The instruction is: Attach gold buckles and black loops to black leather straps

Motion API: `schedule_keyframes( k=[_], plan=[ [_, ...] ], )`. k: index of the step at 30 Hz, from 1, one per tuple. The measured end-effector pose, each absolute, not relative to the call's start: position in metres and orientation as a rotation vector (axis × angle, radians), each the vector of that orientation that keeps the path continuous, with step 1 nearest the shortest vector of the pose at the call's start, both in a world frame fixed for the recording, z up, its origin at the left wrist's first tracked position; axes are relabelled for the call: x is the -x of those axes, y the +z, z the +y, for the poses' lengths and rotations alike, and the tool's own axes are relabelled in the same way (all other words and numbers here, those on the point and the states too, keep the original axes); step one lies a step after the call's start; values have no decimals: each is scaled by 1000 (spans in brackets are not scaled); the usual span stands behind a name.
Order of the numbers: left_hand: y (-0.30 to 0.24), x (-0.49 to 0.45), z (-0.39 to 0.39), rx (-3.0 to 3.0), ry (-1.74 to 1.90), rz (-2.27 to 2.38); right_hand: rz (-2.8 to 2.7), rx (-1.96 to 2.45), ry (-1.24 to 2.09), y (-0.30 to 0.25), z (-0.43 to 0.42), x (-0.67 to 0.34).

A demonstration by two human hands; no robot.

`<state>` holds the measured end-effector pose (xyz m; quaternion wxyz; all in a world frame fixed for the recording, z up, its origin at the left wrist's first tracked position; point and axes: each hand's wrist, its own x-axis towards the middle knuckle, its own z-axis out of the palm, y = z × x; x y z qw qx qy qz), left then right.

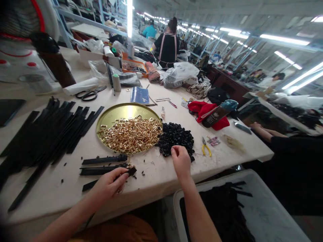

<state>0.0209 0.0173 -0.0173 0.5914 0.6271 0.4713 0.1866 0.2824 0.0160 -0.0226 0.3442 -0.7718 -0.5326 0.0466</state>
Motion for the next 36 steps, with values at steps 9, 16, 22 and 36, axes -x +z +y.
schedule_keyframes(
  k=[9,16,22,36],
  plan=[
    [-12,-17,10,-1469,397,1124,-1910,2442,-299,-31,57,-297],
    [-3,-9,-1,-1501,471,1107,-1763,2362,-261,-18,46,-305],
    [0,-5,-16,-1497,495,1088,-1787,2271,-149,-37,26,-283],
    [-15,4,-17,-1406,474,1116,-1676,2109,-58,-50,16,-273]
  ],
)
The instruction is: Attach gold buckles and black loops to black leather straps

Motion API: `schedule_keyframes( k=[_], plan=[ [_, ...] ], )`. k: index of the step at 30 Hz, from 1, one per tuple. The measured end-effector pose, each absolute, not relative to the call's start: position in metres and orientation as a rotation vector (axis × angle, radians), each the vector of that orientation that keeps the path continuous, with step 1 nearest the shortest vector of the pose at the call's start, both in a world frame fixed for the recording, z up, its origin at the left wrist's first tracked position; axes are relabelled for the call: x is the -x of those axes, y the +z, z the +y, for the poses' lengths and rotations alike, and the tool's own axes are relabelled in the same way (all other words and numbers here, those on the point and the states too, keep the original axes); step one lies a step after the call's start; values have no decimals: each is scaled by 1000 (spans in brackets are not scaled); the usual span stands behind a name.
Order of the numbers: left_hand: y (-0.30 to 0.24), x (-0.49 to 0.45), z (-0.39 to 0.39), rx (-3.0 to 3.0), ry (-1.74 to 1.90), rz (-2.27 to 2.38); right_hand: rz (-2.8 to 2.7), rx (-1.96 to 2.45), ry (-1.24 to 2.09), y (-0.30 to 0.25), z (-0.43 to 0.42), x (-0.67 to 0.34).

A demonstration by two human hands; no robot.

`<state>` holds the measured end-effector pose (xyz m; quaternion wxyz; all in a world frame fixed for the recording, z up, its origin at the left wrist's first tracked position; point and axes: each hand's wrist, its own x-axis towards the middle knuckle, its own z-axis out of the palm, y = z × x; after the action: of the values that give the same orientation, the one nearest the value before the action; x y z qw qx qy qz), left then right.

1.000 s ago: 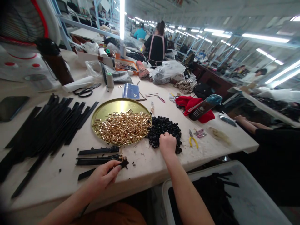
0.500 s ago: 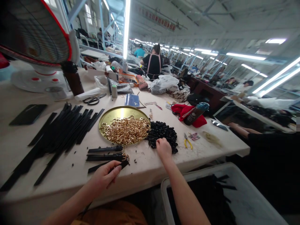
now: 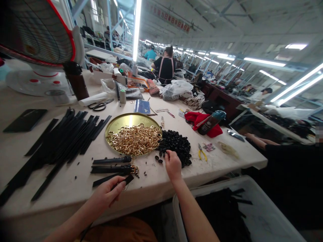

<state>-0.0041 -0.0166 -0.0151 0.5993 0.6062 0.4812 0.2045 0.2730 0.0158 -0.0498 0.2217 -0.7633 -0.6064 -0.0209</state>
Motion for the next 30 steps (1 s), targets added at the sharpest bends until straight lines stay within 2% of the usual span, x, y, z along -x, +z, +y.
schedule_keyframes(
  k=[6,13,15,18,20,24,30],
  plan=[
    [-17,-2,-11,-1404,440,1111,-1470,2213,51,-44,54,-303],
    [-7,-4,-4,-1439,442,1127,-1328,1988,350,-24,42,-295],
    [3,-11,-2,-1479,478,1102,-1278,1850,584,-17,21,-278],
    [18,-26,-1,-1530,567,1039,-998,1455,1132,-10,-11,-239],
    [25,-35,-2,-1578,620,1023,-824,1243,1345,-7,-28,-214],
    [33,-37,-14,-1743,610,1074,-815,1208,1258,-2,-51,-185],
    [32,-28,-35,-1924,307,1052,-929,1206,1025,3,-88,-183]
  ],
)
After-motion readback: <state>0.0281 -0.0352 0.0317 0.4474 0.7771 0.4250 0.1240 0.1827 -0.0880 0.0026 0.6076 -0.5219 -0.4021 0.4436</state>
